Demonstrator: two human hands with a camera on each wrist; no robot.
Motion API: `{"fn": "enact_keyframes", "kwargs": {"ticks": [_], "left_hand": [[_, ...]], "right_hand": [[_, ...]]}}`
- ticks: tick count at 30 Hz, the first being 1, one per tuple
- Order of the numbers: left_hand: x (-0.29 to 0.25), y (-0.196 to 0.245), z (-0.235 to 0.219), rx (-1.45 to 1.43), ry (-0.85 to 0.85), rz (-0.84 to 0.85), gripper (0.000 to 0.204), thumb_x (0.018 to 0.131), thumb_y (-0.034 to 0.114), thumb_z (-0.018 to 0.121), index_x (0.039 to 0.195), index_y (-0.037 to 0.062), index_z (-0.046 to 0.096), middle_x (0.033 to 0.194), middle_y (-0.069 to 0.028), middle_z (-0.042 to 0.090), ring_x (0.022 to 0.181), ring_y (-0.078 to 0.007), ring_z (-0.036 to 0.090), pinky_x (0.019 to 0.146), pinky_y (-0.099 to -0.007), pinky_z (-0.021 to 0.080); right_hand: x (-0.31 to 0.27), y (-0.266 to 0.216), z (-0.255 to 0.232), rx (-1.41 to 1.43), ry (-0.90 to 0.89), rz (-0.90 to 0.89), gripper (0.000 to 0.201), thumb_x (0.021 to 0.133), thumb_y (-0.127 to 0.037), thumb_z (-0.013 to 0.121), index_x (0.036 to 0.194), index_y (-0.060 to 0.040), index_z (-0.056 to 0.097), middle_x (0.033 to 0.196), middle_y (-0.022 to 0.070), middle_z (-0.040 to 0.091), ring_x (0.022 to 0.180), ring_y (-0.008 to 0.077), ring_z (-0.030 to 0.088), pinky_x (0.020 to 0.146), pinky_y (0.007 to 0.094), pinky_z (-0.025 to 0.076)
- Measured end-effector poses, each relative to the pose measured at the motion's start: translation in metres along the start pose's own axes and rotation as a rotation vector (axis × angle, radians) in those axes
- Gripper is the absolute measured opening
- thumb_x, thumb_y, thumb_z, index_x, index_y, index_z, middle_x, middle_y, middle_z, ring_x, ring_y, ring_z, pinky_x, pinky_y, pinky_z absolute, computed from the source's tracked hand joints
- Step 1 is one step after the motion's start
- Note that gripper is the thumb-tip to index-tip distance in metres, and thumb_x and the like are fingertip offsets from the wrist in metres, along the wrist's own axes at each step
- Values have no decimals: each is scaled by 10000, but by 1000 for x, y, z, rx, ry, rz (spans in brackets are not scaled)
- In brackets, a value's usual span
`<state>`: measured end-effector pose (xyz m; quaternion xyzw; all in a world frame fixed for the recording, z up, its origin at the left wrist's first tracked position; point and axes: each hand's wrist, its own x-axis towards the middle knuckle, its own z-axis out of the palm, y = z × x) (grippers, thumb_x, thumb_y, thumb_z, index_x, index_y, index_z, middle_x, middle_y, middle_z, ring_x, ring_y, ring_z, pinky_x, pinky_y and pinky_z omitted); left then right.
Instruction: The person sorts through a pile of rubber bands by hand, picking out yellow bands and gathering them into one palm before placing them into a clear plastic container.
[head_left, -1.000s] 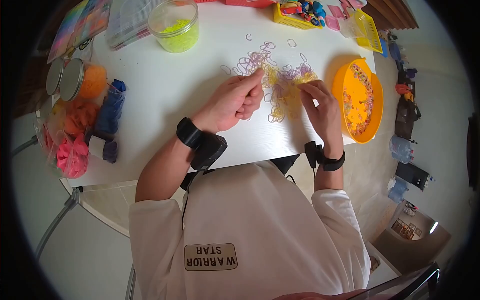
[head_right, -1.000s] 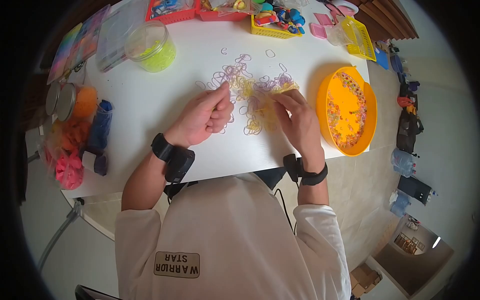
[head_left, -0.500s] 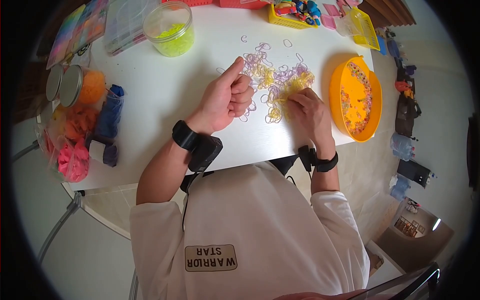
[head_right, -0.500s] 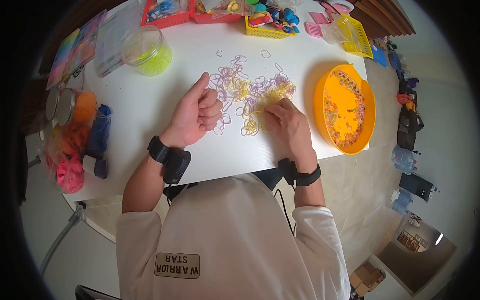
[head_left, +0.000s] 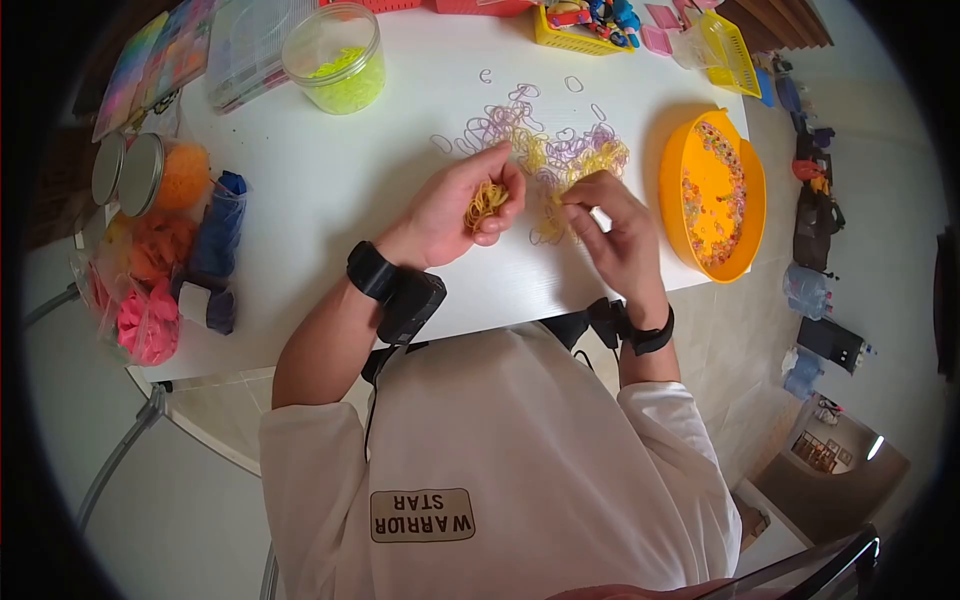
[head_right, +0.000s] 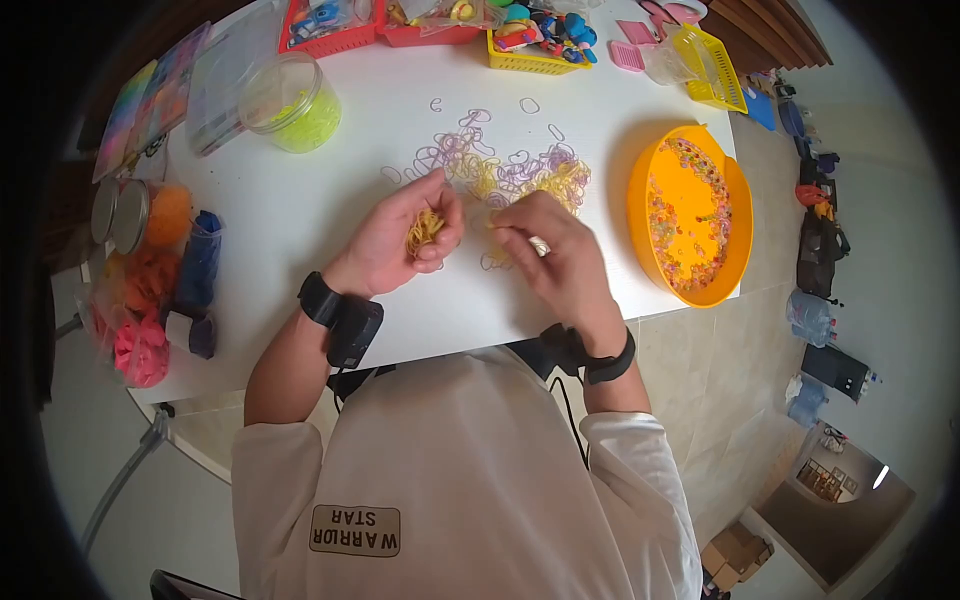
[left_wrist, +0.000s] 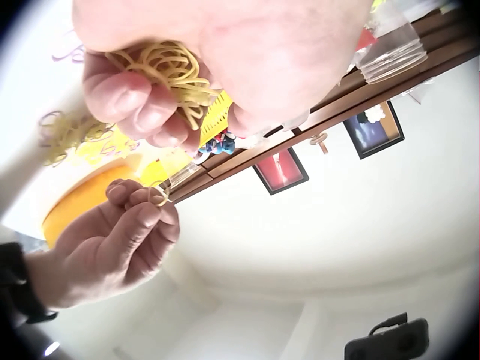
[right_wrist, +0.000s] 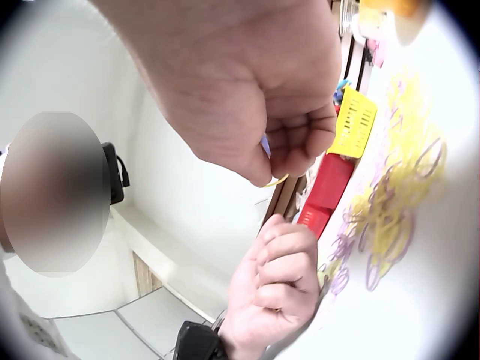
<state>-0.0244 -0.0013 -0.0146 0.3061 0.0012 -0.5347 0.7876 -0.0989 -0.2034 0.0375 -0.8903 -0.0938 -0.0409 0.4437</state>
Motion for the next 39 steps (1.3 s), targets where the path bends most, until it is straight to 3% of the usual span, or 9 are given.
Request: {"fn": "enact_keyframes", "kwargs": {"ticks": [6,12,17,21,26,33,39], "left_hand": [[2,-8,1,-30,24,-18,398,1010,472,419,916,112,559,695,-17,535,520,-86,459,431,-209,345],[-1,-5,0,8,-7,-34,382,1014,438,435,852,115,558,694,-21,537,518,-81,448,427,-209,336],[-1,-2,-2,-15,-30,50,352,1023,375,445,775,132,503,685,-4,507,523,-72,435,446,-204,340],[-3,2,-1,-105,-82,128,325,1008,320,470,737,142,450,679,2,482,523,-77,433,454,-205,349],[-5,3,2,-57,-40,197,203,956,234,499,788,126,462,681,-3,491,521,-77,439,447,-201,352],[-3,5,1,-88,-42,119,119,935,198,502,897,87,523,679,17,492,525,-57,432,444,-183,342],[-4,5,3,-16,-44,140,345,1029,351,422,758,139,437,624,56,340,514,-45,289,437,-191,254]], "right_hand": [[10,-10,19,-90,-85,-107,218,795,-47,721,1008,-84,694,894,56,624,781,237,637,679,327,511],[5,-11,11,3,-121,-53,211,815,-30,705,1023,-68,699,909,57,630,820,225,643,704,318,511],[-3,7,-4,2,-12,-31,160,826,-6,685,982,-38,699,916,63,650,824,223,648,711,310,514],[-9,12,-21,-207,-4,170,134,834,-25,668,965,-20,692,911,75,663,795,229,657,696,314,516],[-20,31,-25,-337,-63,163,123,816,-73,686,931,-30,686,884,84,644,704,270,638,651,345,506],[-20,35,-16,-427,-84,141,110,810,-79,678,914,-45,677,868,85,633,719,290,638,655,361,507],[-20,36,-21,-356,-95,178,104,817,-71,676,916,-36,679,884,80,643,702,275,633,648,342,503]]}}
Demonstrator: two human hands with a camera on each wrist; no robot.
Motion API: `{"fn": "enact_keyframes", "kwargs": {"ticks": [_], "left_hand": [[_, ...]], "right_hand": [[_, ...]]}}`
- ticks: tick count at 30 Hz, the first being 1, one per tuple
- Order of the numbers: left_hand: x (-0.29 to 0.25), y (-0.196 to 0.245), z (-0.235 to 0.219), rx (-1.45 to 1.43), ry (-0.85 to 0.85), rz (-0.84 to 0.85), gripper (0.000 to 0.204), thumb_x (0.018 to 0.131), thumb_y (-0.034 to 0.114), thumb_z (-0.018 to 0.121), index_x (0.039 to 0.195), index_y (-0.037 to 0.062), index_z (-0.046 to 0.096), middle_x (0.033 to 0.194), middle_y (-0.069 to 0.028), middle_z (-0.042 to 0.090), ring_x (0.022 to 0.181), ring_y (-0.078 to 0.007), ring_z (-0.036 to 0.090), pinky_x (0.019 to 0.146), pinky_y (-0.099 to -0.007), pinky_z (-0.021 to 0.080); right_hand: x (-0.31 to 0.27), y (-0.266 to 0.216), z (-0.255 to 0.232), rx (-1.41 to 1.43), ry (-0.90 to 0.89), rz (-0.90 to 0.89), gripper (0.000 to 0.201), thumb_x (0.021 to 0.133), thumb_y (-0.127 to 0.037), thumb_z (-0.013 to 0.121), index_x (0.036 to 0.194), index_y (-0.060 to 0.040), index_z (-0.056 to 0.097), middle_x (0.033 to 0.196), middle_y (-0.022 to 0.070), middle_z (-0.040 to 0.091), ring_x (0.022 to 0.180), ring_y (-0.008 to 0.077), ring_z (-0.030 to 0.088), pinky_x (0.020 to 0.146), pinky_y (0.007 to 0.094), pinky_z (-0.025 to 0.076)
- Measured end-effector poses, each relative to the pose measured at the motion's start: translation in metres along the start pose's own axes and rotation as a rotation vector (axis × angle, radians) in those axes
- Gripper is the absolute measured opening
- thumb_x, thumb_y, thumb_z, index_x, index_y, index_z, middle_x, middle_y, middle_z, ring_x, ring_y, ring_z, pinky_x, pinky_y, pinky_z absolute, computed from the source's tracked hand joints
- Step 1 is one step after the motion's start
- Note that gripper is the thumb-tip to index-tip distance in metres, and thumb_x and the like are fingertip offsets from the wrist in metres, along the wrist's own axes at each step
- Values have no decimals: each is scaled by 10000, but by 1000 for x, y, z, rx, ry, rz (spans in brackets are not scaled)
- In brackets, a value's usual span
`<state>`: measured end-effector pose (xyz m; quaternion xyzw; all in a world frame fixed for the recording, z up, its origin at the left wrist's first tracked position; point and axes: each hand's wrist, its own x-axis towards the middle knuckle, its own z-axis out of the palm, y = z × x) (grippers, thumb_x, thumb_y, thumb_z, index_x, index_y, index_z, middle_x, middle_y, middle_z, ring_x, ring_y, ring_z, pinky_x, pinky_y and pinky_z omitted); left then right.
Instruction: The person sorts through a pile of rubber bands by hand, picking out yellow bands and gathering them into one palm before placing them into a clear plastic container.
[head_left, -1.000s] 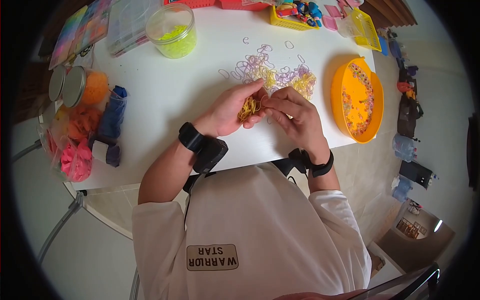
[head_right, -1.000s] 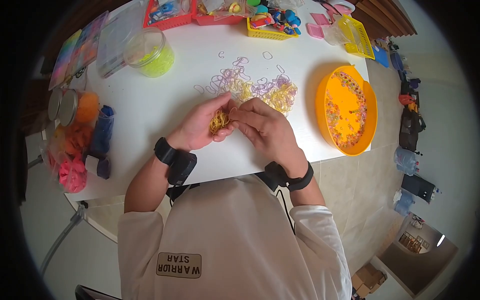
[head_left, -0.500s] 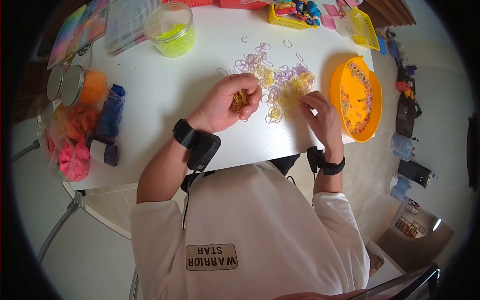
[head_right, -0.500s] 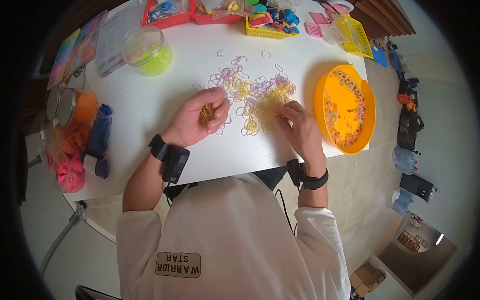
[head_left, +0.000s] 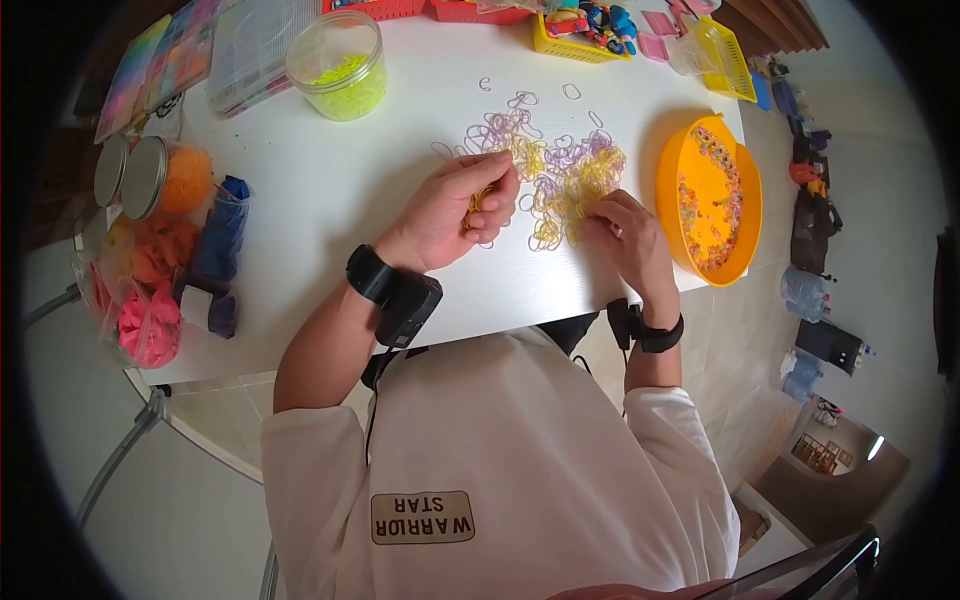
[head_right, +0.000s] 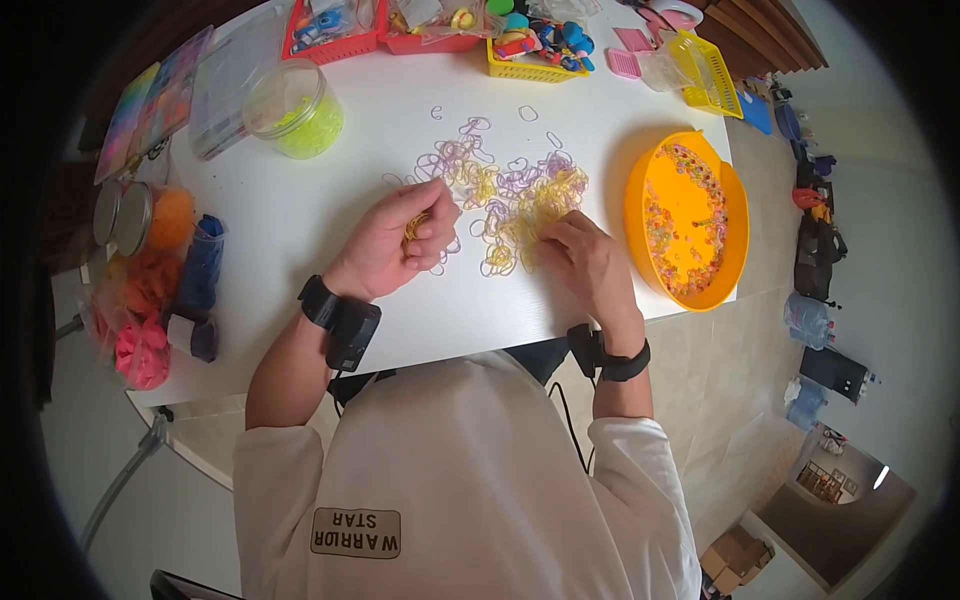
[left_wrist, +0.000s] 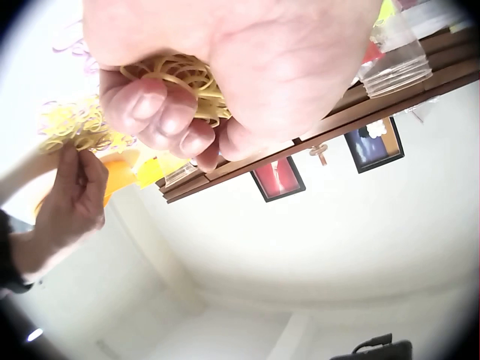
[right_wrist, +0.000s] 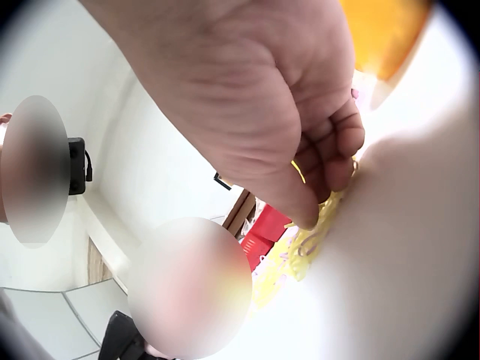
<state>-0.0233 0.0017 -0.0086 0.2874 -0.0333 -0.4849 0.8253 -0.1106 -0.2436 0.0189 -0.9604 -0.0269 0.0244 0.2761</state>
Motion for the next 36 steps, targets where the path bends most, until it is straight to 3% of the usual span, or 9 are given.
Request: {"fn": "enact_keyframes", "kwargs": {"ticks": [6,12,15,21,24,28,30,36], "left_hand": [[-1,2,1,-1,49,-73,501,1031,526,324,665,185,307,589,69,251,506,-57,173,435,-223,159],[-1,0,-4,-83,14,-93,539,1017,557,337,638,179,275,573,72,218,490,-59,151,426,-228,148],[3,-5,-7,-109,-3,-114,505,1020,526,365,653,178,354,580,66,291,470,-52,184,420,-213,175],[3,-12,1,-43,75,-222,372,1014,466,423,851,165,570,671,12,516,453,-34,322,425,-181,247],[2,-11,3,-125,124,-195,368,1013,428,453,850,116,561,696,6,516,453,-38,317,417,-190,246],[0,-7,1,-53,83,-195,357,1015,425,453,840,130,551,659,17,485,453,-36,307,421,-192,243],[1,-7,-3,24,28,-171,353,1019,446,434,842,156,529,640,29,459,457,-36,287,429,-193,238],[1,-2,0,12,94,-71,481,1025,493,393,669,173,341,574,65,257,473,-55,169,419,-225,166]], "right_hand": [[3,-4,-6,88,32,29,124,831,-59,673,945,-11,681,889,83,658,687,221,632,638,310,499],[6,-16,-10,194,120,-11,119,828,-11,671,947,-11,684,886,81,664,742,205,650,658,290,505],[9,-31,-9,231,123,-123,133,819,-4,687,951,-21,690,880,78,660,766,206,652,659,291,506],[25,-69,1,218,17,-324,207,766,-43,734,969,-62,702,845,68,626,749,249,633,658,332,506],[33,-73,7,162,16,-421,215,758,-55,739,970,-67,703,857,72,628,759,251,637,658,344,509],[28,-72,2,207,-32,-288,174,784,-65,725,956,-65,702,886,74,645,789,258,648,686,341,521],[27,-64,-2,185,28,-277,156,805,-63,708,961,-61,700,896,78,651,785,267,650,690,346,519],[13,-24,-7,53,54,-75,137,837,-51,666,971,-36,693,915,94,659,770,283,651,687,350,513]]}}
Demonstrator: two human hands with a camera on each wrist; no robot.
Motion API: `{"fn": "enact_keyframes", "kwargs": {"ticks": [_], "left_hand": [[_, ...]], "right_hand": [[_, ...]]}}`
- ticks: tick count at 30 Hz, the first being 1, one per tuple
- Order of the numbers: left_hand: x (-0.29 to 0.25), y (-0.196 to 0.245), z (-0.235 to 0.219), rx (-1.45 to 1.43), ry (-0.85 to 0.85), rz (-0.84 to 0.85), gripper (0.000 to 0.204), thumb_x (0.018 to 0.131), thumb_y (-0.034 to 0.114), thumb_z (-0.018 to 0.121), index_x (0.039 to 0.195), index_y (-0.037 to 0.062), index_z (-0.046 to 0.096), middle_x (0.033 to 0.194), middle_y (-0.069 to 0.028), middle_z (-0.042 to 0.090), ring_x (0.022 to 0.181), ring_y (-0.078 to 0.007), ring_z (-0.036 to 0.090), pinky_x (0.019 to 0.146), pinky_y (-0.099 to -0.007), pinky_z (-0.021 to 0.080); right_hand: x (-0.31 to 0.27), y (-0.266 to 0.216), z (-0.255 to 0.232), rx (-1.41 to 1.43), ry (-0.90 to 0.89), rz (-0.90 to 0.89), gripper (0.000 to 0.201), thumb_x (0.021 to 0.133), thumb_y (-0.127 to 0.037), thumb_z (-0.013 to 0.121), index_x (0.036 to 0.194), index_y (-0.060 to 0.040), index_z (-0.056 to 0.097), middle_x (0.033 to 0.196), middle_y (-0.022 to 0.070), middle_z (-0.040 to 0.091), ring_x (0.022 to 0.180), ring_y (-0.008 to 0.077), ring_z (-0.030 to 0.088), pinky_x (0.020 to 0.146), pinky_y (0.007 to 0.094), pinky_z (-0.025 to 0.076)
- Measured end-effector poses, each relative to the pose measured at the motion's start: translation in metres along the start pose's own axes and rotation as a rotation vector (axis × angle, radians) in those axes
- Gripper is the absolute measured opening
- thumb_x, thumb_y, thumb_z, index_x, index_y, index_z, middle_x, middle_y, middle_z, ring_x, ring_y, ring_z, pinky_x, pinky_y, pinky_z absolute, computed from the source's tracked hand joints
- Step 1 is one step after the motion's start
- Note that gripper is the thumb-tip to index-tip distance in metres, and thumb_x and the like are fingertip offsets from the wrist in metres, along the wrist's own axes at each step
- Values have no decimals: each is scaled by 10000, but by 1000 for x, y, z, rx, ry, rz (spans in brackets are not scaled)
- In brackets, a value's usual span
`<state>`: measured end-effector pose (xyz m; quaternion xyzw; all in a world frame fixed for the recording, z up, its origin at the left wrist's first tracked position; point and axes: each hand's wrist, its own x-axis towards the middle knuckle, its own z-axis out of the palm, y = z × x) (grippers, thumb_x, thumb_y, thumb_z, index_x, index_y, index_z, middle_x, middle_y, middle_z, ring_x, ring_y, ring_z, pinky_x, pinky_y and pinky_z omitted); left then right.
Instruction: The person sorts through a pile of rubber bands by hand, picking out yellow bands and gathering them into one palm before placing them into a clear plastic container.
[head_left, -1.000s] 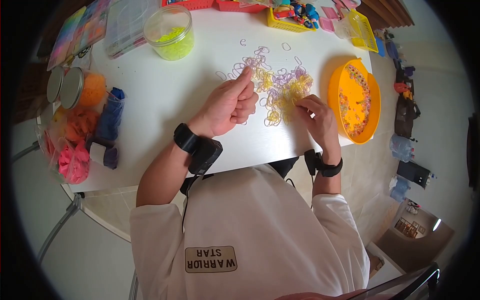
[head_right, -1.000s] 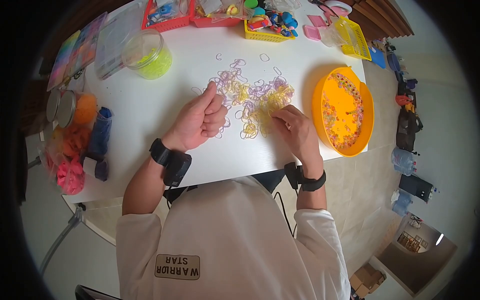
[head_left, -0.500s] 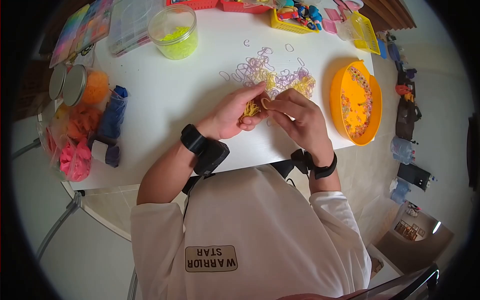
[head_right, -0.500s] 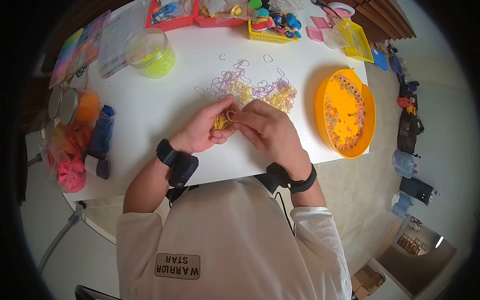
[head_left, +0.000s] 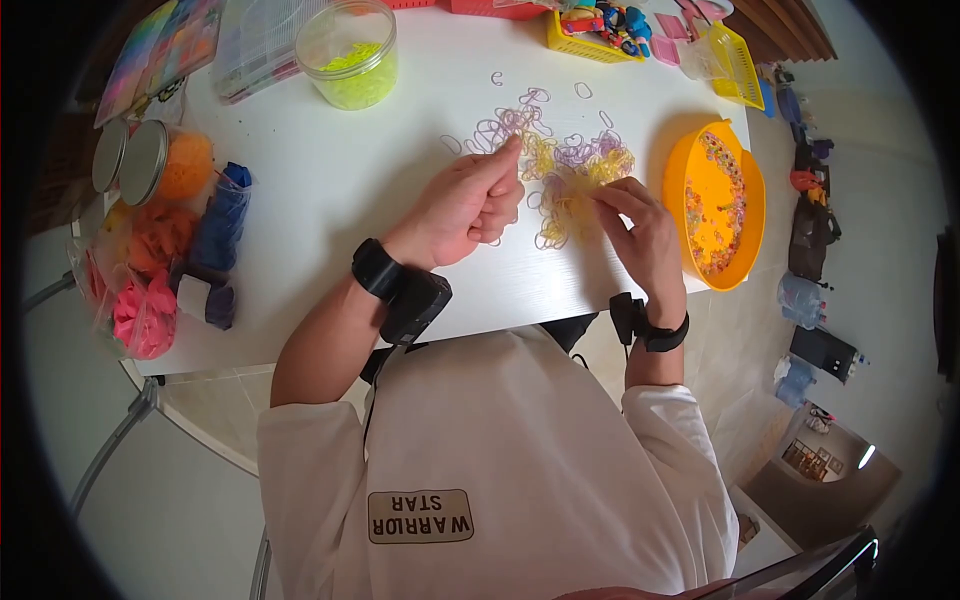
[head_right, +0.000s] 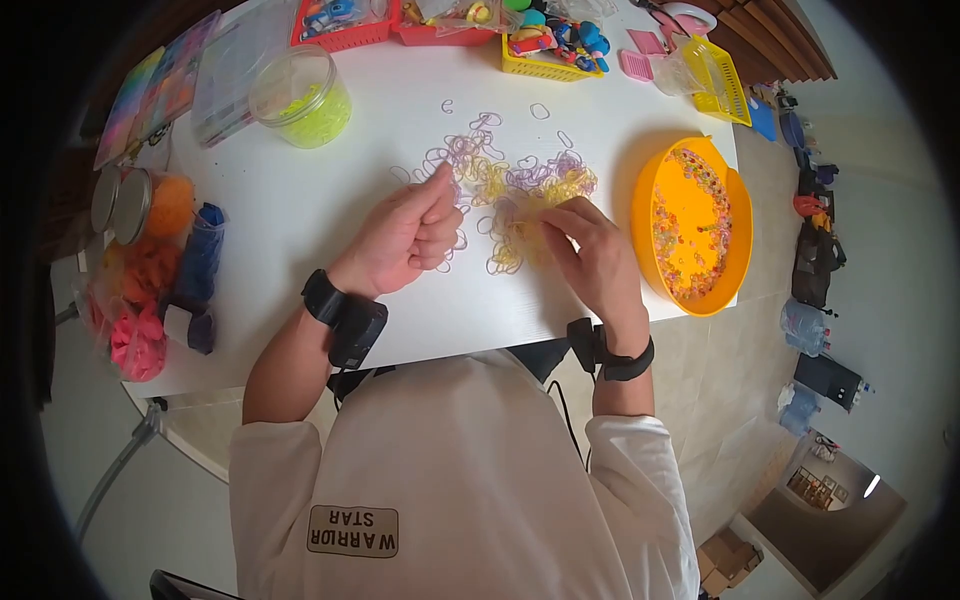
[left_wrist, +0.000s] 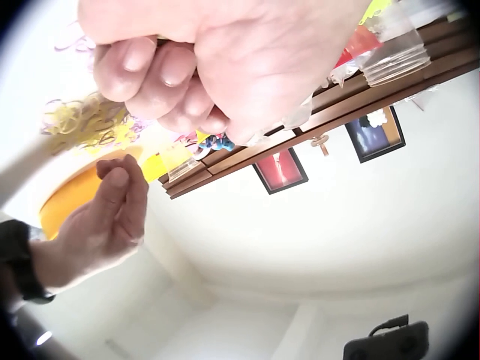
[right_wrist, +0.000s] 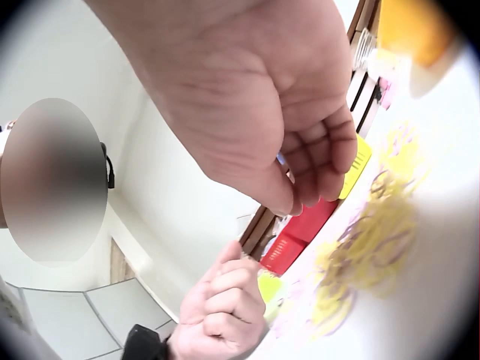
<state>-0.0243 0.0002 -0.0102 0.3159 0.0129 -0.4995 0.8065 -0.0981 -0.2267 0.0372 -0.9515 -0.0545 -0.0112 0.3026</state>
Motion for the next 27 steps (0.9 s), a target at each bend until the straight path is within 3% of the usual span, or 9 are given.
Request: {"fn": "enact_keyframes", "kwargs": {"ticks": [9,12,15,21,27], "left_hand": [[-2,5,1,-78,48,44,568,1015,537,370,582,195,231,533,73,182,464,-71,129,407,-247,126],[0,4,0,-79,58,41,564,1017,531,369,586,193,235,535,73,184,466,-72,131,409,-247,126],[0,3,-2,-76,44,32,561,1018,529,368,589,191,239,537,72,188,468,-72,132,410,-246,128],[1,2,-4,-68,13,21,549,1021,525,355,599,189,253,545,70,203,476,-70,140,415,-240,138],[2,1,-4,-61,3,12,538,1022,523,355,611,185,271,556,69,220,485,-65,160,421,-233,149]], "right_hand": [[-13,10,14,-103,-67,30,104,808,-89,690,903,-49,689,867,87,634,714,286,641,649,365,513],[-12,12,17,-91,-85,15,127,813,-60,693,934,-24,682,868,86,622,701,245,626,646,316,495],[-11,10,16,-40,-87,55,93,813,-96,687,894,-48,688,874,86,637,713,282,644,644,353,512],[-11,8,6,162,-61,107,93,832,-54,682,915,-10,678,871,65,640,697,181,616,663,299,499],[-13,16,10,387,-10,157,123,877,-82,670,946,13,631,866,83,645,737,179,627,677,290,500]]}}
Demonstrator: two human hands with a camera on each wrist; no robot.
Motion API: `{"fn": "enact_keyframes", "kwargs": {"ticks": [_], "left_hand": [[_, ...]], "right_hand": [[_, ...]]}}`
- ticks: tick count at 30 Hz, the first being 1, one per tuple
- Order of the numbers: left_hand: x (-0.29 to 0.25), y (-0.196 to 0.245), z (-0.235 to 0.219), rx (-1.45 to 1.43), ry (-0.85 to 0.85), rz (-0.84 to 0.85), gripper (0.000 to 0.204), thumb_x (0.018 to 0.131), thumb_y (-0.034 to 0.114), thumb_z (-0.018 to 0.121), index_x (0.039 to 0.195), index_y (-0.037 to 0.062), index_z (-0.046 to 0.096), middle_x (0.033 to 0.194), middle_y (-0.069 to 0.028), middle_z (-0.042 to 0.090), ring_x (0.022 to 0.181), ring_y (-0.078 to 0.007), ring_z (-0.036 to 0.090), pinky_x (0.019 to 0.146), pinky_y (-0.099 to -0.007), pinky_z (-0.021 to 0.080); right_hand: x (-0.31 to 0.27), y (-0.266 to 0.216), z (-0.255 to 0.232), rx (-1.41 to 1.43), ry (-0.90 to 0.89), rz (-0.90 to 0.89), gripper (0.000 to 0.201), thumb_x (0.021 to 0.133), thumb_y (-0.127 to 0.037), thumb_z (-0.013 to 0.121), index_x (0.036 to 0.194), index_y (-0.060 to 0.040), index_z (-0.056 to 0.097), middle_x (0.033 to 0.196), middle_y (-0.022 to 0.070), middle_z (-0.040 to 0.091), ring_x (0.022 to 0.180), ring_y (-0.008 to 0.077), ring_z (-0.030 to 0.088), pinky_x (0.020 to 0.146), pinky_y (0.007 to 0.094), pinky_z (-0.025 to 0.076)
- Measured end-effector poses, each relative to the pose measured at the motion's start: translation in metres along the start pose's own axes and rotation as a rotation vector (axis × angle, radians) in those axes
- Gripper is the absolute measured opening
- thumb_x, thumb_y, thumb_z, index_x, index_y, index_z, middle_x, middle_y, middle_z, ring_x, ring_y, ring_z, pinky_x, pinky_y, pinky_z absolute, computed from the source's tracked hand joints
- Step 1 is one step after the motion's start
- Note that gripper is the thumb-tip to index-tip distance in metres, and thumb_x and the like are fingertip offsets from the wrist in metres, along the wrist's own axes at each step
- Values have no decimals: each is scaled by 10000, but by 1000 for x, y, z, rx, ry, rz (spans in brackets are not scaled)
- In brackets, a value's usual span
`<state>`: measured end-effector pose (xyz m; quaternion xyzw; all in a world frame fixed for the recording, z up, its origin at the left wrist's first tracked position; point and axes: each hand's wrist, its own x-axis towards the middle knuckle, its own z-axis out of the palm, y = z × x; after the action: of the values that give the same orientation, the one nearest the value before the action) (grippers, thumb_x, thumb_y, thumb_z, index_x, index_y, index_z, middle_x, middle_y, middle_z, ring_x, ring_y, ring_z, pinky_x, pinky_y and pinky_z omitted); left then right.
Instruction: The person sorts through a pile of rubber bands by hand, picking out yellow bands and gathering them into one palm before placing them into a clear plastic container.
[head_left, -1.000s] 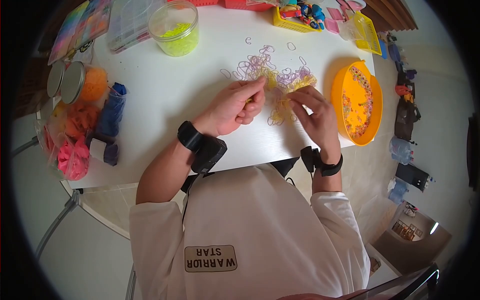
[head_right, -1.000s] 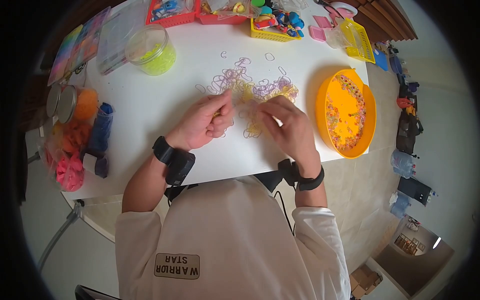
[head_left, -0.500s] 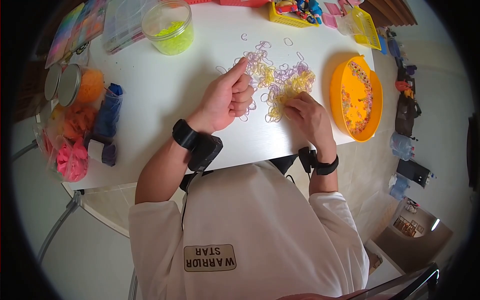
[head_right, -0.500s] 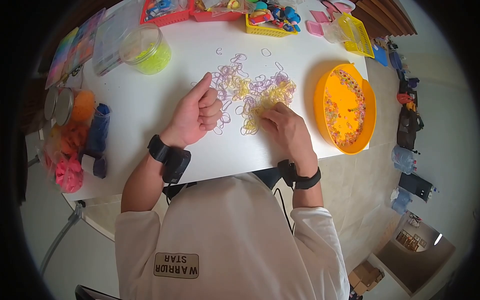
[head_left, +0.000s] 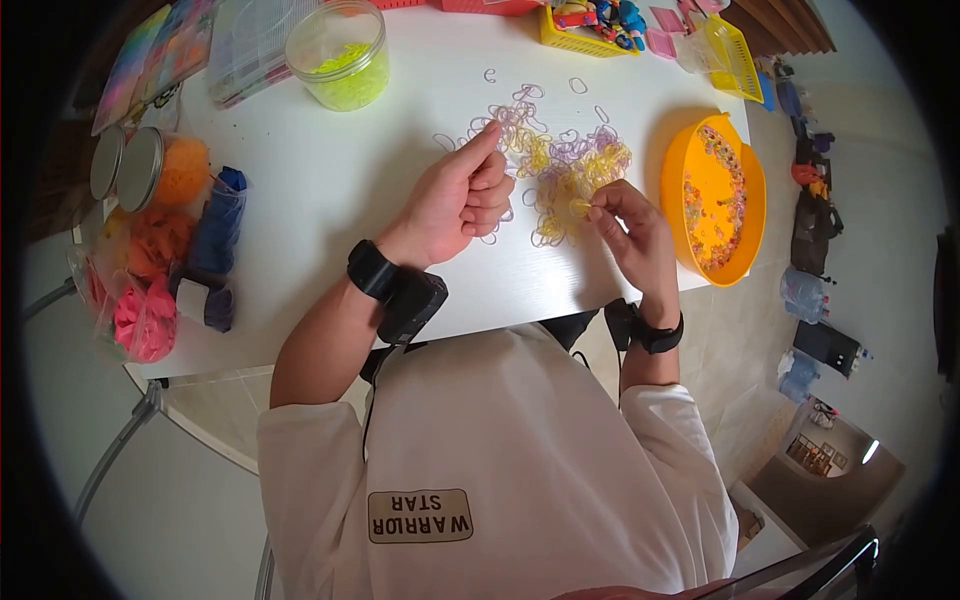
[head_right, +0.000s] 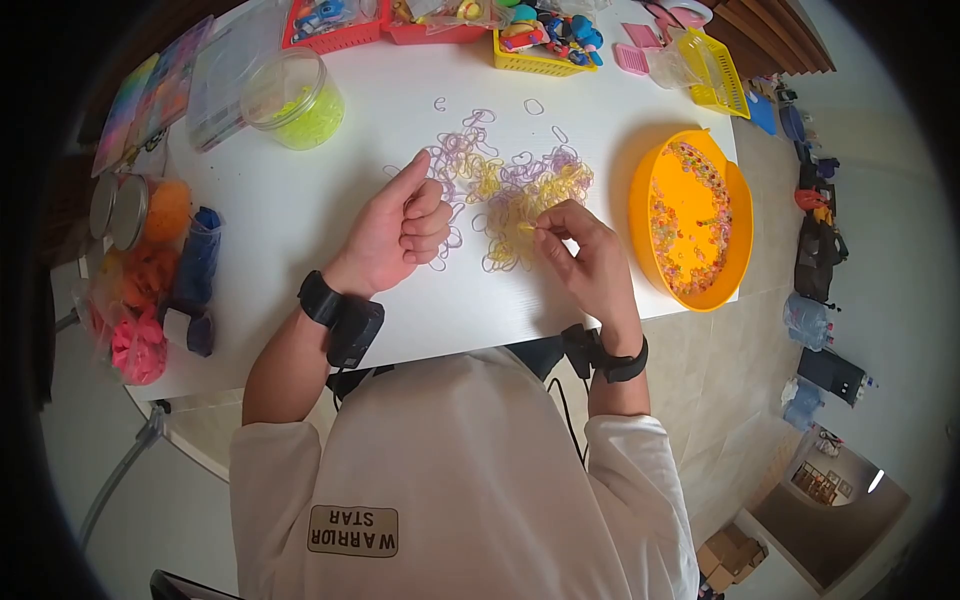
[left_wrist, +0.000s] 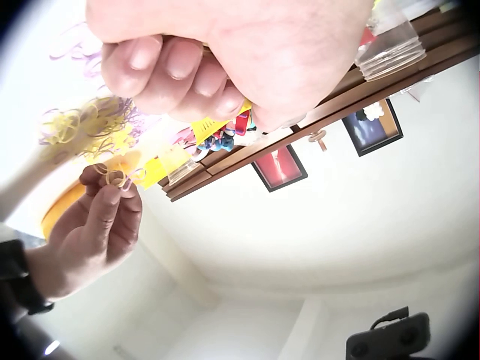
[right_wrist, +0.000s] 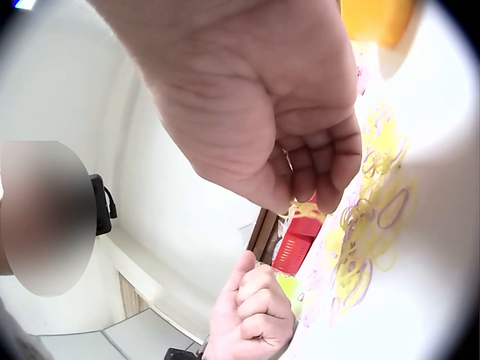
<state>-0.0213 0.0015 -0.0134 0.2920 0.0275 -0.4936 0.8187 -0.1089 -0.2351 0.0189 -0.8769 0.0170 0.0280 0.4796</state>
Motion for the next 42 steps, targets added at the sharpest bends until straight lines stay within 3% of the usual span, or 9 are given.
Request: {"fn": "enact_keyframes", "kwargs": {"ticks": [6,12,18,21,28,33,34,39,42], "left_hand": [[0,0,0,7,-5,6,535,1021,524,356,615,183,279,561,69,224,488,-64,163,423,-232,152],[-1,0,2,15,-16,-1,505,1020,504,380,641,176,317,577,70,239,500,-56,182,442,-219,170],[-1,-1,2,25,-2,13,488,1023,486,390,654,171,328,583,71,243,504,-51,187,448,-216,173],[-1,-2,1,24,-26,24,472,1025,474,392,673,163,346,593,69,266,503,-50,203,447,-209,189],[-2,-8,7,120,-84,-64,384,1022,457,395,838,140,506,664,2,487,485,-57,372,428,-203,285],[-2,-11,6,99,-127,-77,380,1017,467,394,933,125,534,665,-25,531,481,-68,436,412,-212,295],[-4,-8,11,118,-69,-85,394,1017,472,395,882,129,534,651,-15,526,470,-63,409,414,-206,288],[-3,-7,5,164,-100,-64,435,1023,474,394,772,134,496,618,23,452,466,-43,321,415,-199,252],[-2,-4,6,132,-54,-25,463,1029,478,380,706,149,424,592,52,345,472,-44,236,413,-211,214]], "right_hand": [[3,-7,1,-118,24,73,126,911,-108,650,956,7,628,822,87,664,731,169,650,682,279,503],[2,-8,3,42,26,116,118,936,-105,626,948,12,629,760,52,677,721,119,664,686,254,502],[3,-7,5,121,74,170,107,922,-97,639,963,2,640,795,54,676,741,123,662,701,246,500],[6,-13,4,-15,102,22,90,885,-71,664,939,0,655,846,70,666,797,153,658,732,264,498],[17,-37,19,-19,18,-287,148,826,-32,684,974,-21,696,910,72,638,835,222,634,742,319,496],[25,-54,33,-136,-44,-295,177,838,-33,674,1012,-50,700,905,75,614,801,231,627,704,322,499],[25,-54,34,-128,-48,-294,183,843,-30,668,1022,-53,699,905,75,612,800,231,626,703,321,500],[23,-39,23,-118,11,-301,170,861,-11,640,1023,-25,688,943,89,638,851,247,635,731,324,507],[19,-33,9,-214,53,-175,159,855,0,639,1008,-2,682,931,107,650,829,257,642,734,328,511]]}}
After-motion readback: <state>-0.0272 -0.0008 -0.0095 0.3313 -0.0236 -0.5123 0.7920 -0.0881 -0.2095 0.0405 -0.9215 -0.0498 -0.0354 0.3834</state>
